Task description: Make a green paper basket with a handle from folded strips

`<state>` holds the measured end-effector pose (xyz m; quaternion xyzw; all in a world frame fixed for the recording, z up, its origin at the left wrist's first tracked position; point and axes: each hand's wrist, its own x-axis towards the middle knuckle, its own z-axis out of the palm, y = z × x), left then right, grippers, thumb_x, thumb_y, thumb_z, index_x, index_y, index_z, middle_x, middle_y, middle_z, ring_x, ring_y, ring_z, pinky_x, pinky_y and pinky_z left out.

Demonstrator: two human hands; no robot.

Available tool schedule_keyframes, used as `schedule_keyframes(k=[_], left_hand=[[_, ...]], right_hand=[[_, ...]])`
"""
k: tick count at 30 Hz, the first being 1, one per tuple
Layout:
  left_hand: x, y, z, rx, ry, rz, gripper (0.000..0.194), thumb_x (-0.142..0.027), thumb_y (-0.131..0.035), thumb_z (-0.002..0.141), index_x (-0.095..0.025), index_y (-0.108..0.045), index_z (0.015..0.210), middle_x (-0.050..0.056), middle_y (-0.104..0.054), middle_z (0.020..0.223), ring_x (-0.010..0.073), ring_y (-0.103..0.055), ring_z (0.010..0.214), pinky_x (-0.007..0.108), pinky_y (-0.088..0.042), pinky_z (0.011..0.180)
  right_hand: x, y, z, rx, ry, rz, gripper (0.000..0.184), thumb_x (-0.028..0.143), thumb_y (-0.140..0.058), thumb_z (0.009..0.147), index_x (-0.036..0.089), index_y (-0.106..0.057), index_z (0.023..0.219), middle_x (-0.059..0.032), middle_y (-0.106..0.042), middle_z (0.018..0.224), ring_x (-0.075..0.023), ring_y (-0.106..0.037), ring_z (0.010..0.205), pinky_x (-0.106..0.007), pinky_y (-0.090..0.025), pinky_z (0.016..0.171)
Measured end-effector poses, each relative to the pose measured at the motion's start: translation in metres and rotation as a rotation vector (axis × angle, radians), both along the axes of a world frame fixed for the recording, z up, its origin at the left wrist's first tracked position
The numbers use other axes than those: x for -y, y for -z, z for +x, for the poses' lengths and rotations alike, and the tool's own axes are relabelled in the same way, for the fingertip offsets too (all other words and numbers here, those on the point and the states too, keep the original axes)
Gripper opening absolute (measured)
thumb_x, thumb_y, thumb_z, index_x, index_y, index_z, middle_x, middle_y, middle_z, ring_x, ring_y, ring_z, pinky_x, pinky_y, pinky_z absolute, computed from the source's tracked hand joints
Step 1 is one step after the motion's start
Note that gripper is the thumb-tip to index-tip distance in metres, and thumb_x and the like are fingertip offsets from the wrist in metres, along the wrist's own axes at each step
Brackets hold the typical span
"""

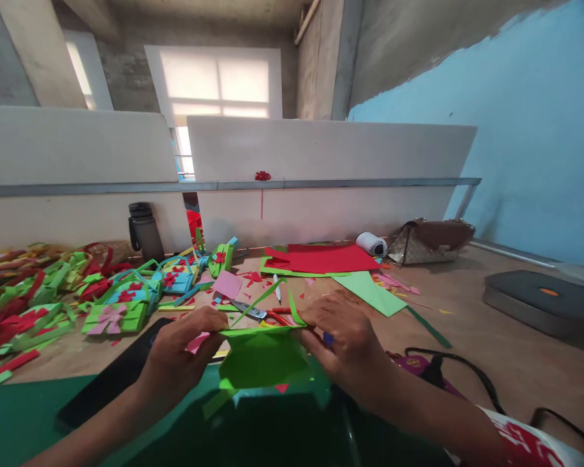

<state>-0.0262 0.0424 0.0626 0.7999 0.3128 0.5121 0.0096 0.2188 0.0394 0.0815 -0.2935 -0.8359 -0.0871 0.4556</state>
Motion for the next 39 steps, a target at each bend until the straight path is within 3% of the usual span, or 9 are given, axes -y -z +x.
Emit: schedule_keyframes(k=[5,11,16,21,25,29,39], left_hand=[[0.004,0.007,-0.005,-0.080,-0.050,0.062,0.011,-0.012,-0.056,0.081,-0.022,-0.059,0.083,0.001,-0.068,0.074,0.0142,-0.066,0.069,0.020,-0.051,0.062],[0.010,0.010,-0.012,-0.213,-0.043,0.144,0.016,-0.007,-0.049,0.083,-0.020,-0.059,0.085,0.004,-0.067,0.079,0.0113,-0.064,0.067,0.018,-0.048,0.060],[0.012,0.011,-0.012,-0.226,-0.095,0.213,0.013,-0.009,-0.051,0.083,-0.020,-0.058,0.084,0.003,-0.068,0.078,0.0118,-0.065,0.070,0.019,-0.049,0.064],[0.013,0.015,-0.012,-0.223,-0.137,0.221,0.011,-0.009,-0.055,0.082,-0.019,-0.059,0.083,0.003,-0.069,0.077,0.0116,-0.065,0.072,0.019,-0.050,0.067],[0.014,0.019,-0.013,-0.219,-0.144,0.211,0.011,-0.009,-0.056,0.082,-0.020,-0.059,0.085,0.003,-0.069,0.080,0.0117,-0.065,0.072,0.019,-0.051,0.067],[0.014,0.022,-0.013,-0.220,-0.120,0.216,0.014,-0.009,-0.057,0.081,-0.020,-0.060,0.087,0.003,-0.069,0.081,0.0128,-0.065,0.075,0.022,-0.051,0.070],[0.017,0.019,-0.004,-0.240,-0.057,0.210,0.016,-0.002,-0.053,0.081,-0.018,-0.055,0.084,0.003,-0.066,0.073,0.0125,-0.062,0.066,0.023,-0.049,0.067]], right_hand=[[0.002,0.004,-0.002,0.083,-0.071,0.107,0.014,0.012,-0.052,0.086,0.015,-0.060,0.074,-0.0041,-0.063,0.067,-0.0145,-0.053,0.064,-0.030,-0.040,0.063],[0.006,0.007,-0.005,0.207,-0.106,0.103,0.018,0.007,-0.047,0.084,0.014,-0.059,0.072,-0.0047,-0.061,0.064,-0.0138,-0.050,0.059,-0.031,-0.040,0.062],[0.009,0.013,-0.008,0.255,-0.054,0.154,0.016,0.010,-0.049,0.084,0.013,-0.060,0.072,-0.0048,-0.062,0.063,-0.0155,-0.055,0.061,-0.034,-0.042,0.068],[0.010,0.014,-0.006,0.300,-0.037,0.179,0.022,0.002,-0.045,0.080,0.014,-0.059,0.069,-0.0044,-0.061,0.062,-0.0146,-0.050,0.057,-0.034,-0.041,0.066],[0.009,0.014,-0.006,0.288,-0.035,0.184,0.018,0.007,-0.047,0.085,0.014,-0.060,0.075,-0.0044,-0.063,0.066,-0.0151,-0.054,0.061,-0.034,-0.041,0.068],[0.010,0.015,-0.007,0.292,-0.020,0.178,0.014,0.013,-0.050,0.086,0.013,-0.059,0.076,-0.0033,-0.062,0.064,-0.0145,-0.053,0.058,-0.034,-0.042,0.068],[0.007,0.020,0.000,0.438,-0.073,0.224,0.025,0.002,-0.038,0.080,0.009,-0.062,0.082,-0.0097,-0.061,0.072,-0.0182,-0.051,0.064,-0.038,-0.042,0.071]])
